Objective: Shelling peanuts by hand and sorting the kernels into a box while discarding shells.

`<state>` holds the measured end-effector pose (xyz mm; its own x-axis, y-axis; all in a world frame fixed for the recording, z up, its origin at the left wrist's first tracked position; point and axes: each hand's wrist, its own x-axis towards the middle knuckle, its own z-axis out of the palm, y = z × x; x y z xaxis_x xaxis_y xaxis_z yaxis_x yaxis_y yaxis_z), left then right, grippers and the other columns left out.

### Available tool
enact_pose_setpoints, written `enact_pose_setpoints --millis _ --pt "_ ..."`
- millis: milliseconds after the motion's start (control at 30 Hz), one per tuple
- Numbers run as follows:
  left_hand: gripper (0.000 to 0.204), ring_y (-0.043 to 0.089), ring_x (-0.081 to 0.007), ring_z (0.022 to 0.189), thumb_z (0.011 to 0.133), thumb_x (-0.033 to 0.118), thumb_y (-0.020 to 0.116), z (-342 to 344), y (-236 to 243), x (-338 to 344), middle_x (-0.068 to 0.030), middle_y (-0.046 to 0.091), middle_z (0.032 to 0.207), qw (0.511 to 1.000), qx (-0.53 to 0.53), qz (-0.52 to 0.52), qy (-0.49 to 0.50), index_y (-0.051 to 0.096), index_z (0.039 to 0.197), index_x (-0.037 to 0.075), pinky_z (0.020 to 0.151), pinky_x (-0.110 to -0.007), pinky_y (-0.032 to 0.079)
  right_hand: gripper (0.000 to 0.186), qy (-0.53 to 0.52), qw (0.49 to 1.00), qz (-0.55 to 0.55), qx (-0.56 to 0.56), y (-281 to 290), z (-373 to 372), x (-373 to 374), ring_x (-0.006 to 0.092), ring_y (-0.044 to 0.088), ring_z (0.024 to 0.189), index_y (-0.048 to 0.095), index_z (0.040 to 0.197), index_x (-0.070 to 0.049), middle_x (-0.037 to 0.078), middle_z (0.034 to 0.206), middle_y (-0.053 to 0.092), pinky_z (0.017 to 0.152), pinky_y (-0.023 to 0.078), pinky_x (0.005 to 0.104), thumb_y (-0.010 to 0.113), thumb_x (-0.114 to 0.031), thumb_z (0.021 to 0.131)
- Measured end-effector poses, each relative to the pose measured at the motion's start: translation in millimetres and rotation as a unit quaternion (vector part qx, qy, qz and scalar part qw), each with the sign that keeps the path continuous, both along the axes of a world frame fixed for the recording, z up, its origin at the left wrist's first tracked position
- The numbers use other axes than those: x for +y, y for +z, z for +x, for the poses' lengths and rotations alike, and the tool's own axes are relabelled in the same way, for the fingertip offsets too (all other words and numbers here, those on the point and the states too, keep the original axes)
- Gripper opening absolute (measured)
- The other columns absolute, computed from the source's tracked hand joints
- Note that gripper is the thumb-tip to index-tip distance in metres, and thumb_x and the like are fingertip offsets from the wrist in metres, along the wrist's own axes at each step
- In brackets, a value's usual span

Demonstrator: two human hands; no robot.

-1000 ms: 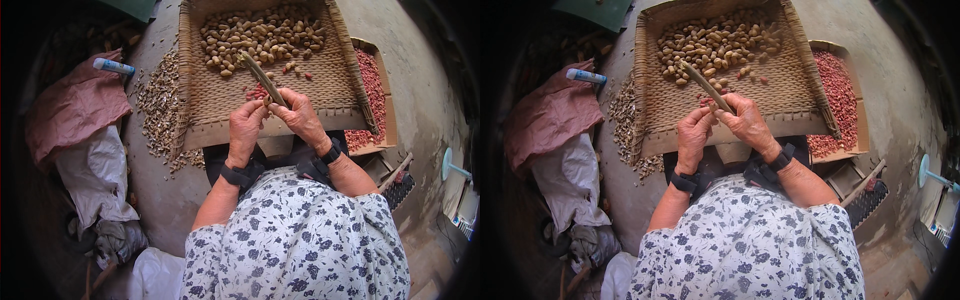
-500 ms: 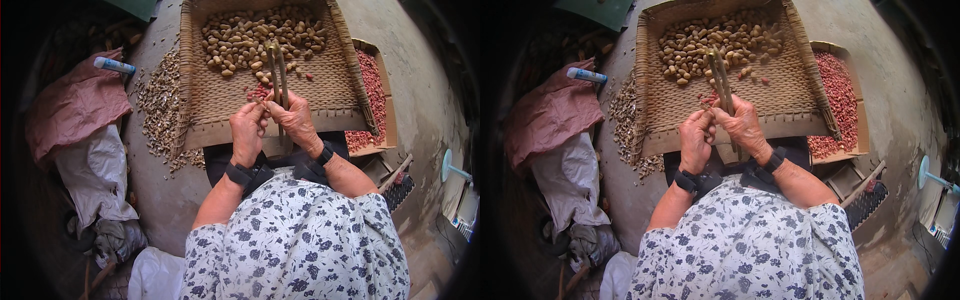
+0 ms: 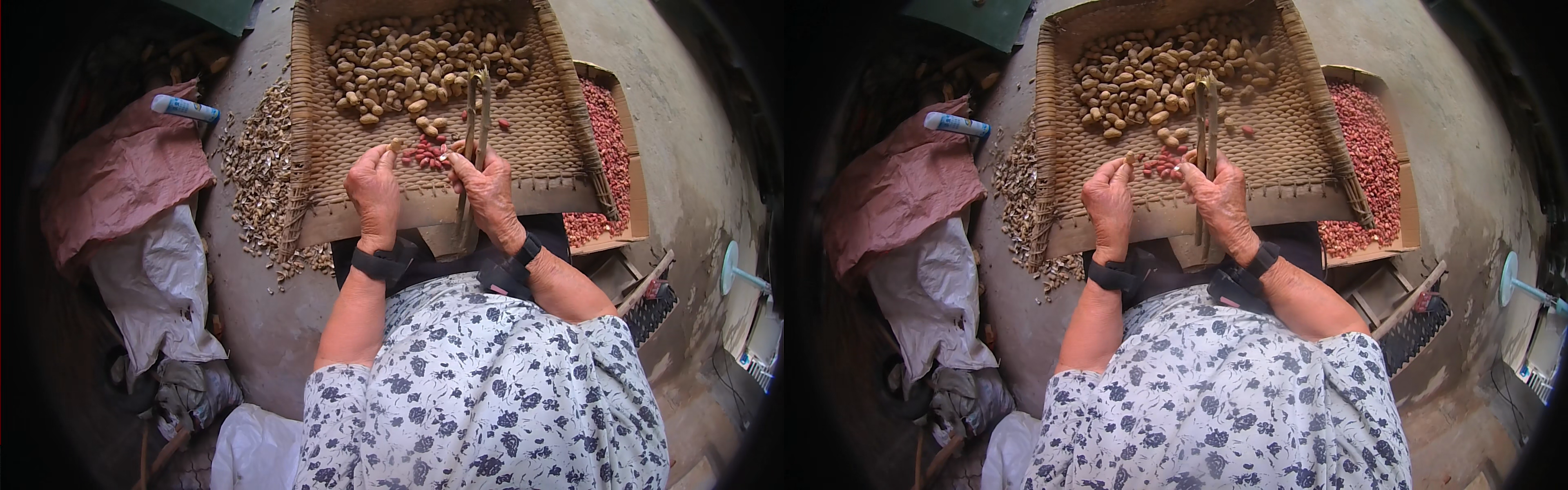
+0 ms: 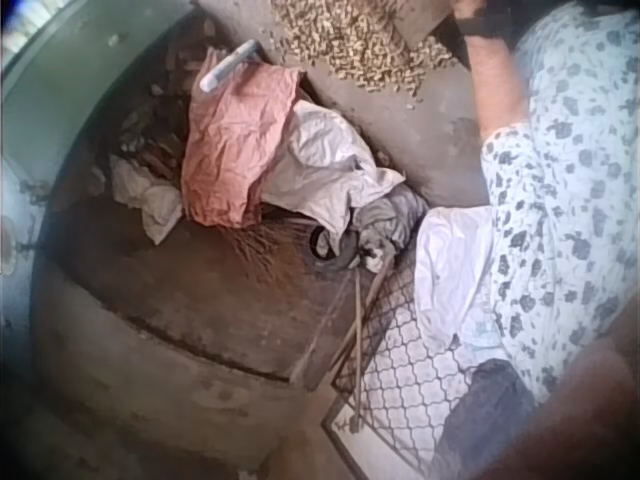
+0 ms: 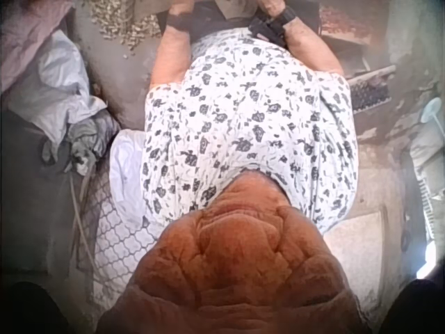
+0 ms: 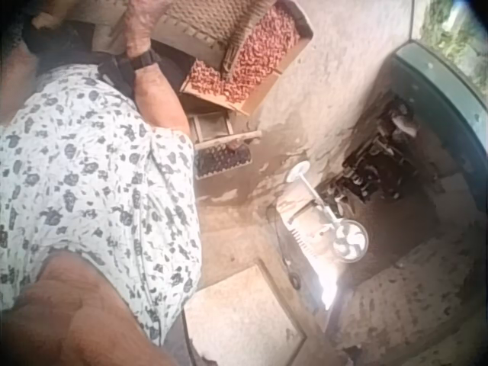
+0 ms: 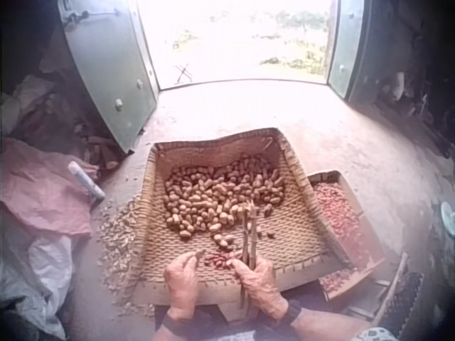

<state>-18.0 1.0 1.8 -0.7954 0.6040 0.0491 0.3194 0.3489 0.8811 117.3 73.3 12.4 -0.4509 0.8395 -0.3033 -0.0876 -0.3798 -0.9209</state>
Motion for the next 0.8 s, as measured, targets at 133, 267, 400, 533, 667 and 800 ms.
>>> enact_pose_setpoints --millis 133,267,400,533,667,800 --pt "0.015 0.053 -0.0068 0.058 0.087 0.008 0.060 -1.3 -8.2 -8.1 -0.0034 0.064 0.070 1.000 -0.015 0.011 0.000 0.068 0.094 -0.002 0.051 -0.022 0.042 0.012 -0.001 1.000 0.023 -0.012 -3.0 -0.6 2.0 0.0035 0.052 0.058 0.058 0.095 -0.004 -0.001 0.071 0.058 0.049 0.043 0.0175 0.062 -0.014 0.088" --pt "0.015 0.062 -0.0167 0.063 0.085 0.012 0.063 -1.8 -0.7 -8.7 -0.0077 0.067 0.077 0.998 0.058 -0.017 -0.017 0.068 0.090 -0.001 0.056 -0.028 0.046 0.013 0.001 1.000 0.027 0.012 -8.5 -0.5 2.4 0.0030 0.052 0.057 0.058 0.095 -0.003 -0.002 0.069 0.056 0.048 0.042 0.0178 0.062 -0.012 0.087" --pt "0.018 0.062 -0.0128 0.064 0.088 0.017 0.062 -11.4 1.3 -14.0 -0.0060 0.066 0.081 0.925 -0.377 0.045 0.017 0.065 0.096 0.001 0.050 -0.021 0.045 0.014 0.025 0.998 0.053 -0.023 -1.9 -0.8 2.5 0.0031 0.051 0.057 0.059 0.095 -0.003 -0.002 0.068 0.055 0.048 0.042 0.0198 0.064 -0.011 0.086" --pt "0.021 0.061 -0.0114 0.069 0.090 0.023 0.060 6.3 14.1 -18.5 -0.0030 0.065 0.085 0.832 -0.546 0.097 -0.010 0.060 0.103 0.006 0.053 -0.022 0.046 0.014 0.065 0.989 0.126 -0.034 9.0 -7.2 -2.4 0.0092 0.054 0.060 0.062 0.092 -0.002 0.001 0.069 0.057 0.052 0.044 0.0252 0.067 -0.010 0.082" --pt "0.022 0.061 -0.0118 0.076 0.090 0.025 0.059 10.8 10.8 -22.9 0.0001 0.065 0.083 0.774 -0.621 0.116 -0.033 0.062 0.102 0.008 0.059 -0.025 0.048 0.015 0.143 0.919 0.345 -0.123 14.3 -9.9 -1.9 0.0217 0.057 0.064 0.065 0.087 -0.001 0.010 0.072 0.059 0.059 0.046 0.0317 0.070 -0.010 0.076" --pt "0.020 0.060 -0.0109 0.073 0.089 0.023 0.060 10.6 8.3 -21.1 0.0006 0.065 0.083 0.762 -0.634 0.123 -0.048 0.063 0.101 0.008 0.058 -0.024 0.046 0.019 0.155 0.925 0.331 -0.105 11.2 -7.7 0.0 0.0150 0.057 0.071 0.066 0.096 -0.001 0.008 0.077 0.062 0.064 0.046 0.0290 0.069 -0.010 0.079"
